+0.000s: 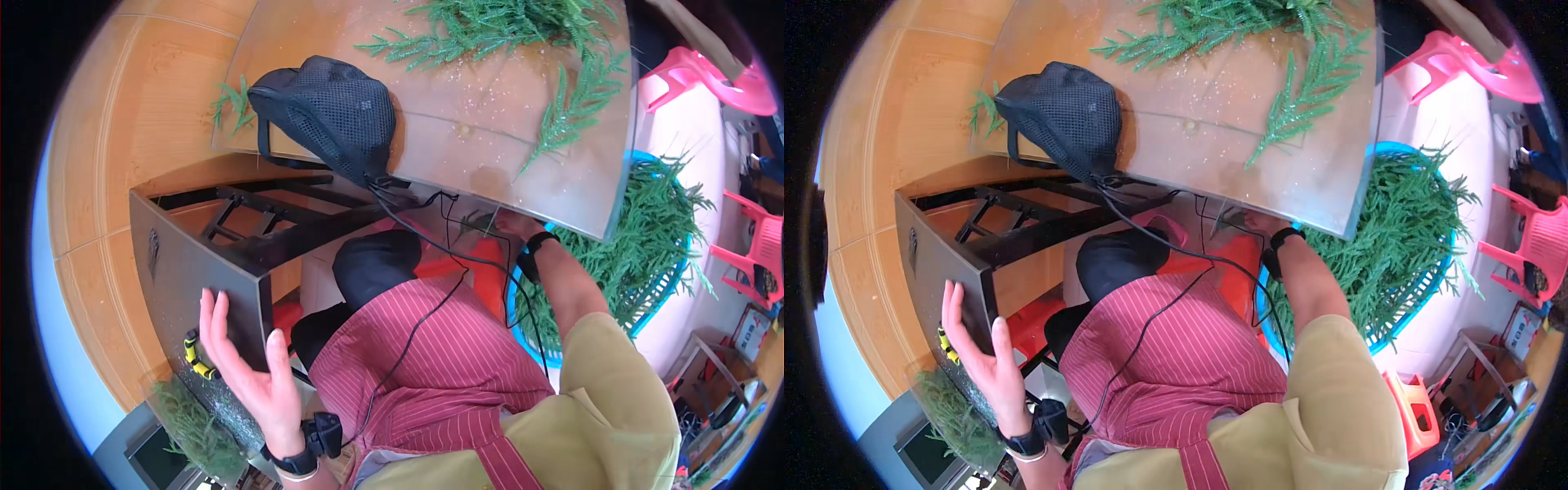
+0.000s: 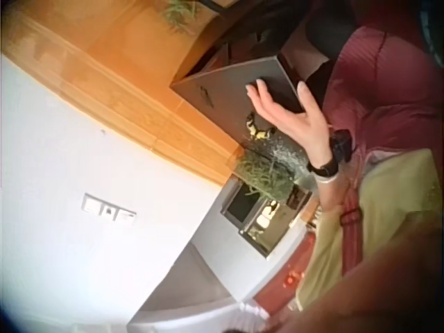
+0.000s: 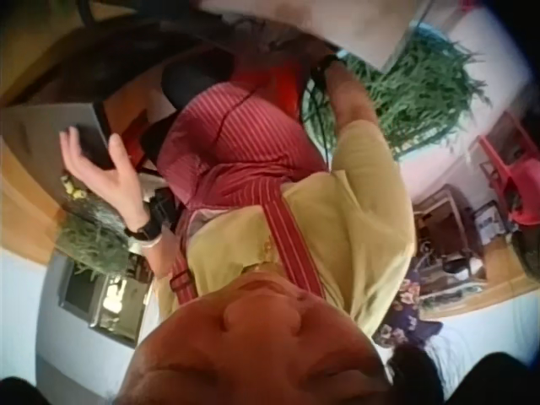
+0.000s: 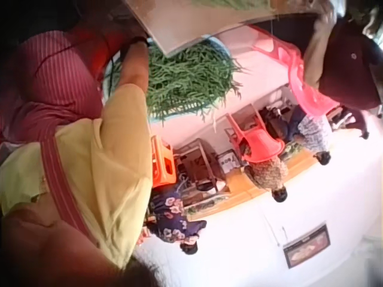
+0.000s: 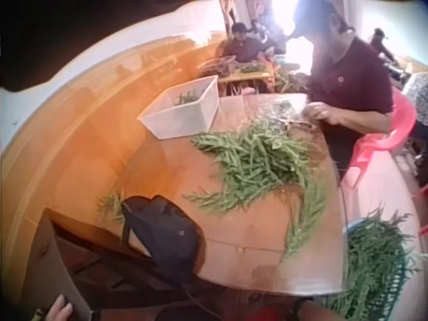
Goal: Trimming and sorting green plant branches into containers.
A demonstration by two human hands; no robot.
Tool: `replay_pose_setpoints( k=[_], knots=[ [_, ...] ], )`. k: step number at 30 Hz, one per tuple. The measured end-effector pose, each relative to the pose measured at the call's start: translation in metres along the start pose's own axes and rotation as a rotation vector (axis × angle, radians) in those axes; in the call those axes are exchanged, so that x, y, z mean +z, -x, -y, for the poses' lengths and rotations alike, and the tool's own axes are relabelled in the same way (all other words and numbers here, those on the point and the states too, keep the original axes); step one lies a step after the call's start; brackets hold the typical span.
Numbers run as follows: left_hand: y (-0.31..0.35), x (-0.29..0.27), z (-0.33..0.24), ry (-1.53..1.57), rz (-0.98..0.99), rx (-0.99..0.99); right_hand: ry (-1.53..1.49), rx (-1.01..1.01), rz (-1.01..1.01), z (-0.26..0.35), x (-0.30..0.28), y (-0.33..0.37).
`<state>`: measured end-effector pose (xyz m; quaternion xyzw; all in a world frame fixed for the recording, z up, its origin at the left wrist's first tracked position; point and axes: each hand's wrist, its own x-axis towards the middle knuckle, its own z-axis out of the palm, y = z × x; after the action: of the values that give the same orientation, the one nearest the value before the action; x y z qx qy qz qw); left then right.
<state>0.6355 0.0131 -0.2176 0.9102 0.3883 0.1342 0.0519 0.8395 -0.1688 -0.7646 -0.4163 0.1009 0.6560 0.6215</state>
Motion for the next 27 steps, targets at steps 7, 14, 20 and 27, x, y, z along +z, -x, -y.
replay_pose_setpoints(
  k=[7,14,20,27],
  knots=[
    [-0.022,0.050,0.015,-0.131,0.058,-0.054,0.030,0.098,-0.280,0.000,0.047,-0.045],
    [-0.026,0.094,0.038,-0.108,0.040,-0.118,-0.055,0.188,-0.251,0.005,0.059,-0.088],
    [-0.022,0.106,0.052,-0.122,0.012,-0.232,-0.140,0.200,-0.211,0.020,0.076,-0.138],
    [-0.031,0.106,0.056,-0.189,0.070,-0.196,-0.252,0.179,-0.182,0.033,0.020,-0.142]
  ],
)
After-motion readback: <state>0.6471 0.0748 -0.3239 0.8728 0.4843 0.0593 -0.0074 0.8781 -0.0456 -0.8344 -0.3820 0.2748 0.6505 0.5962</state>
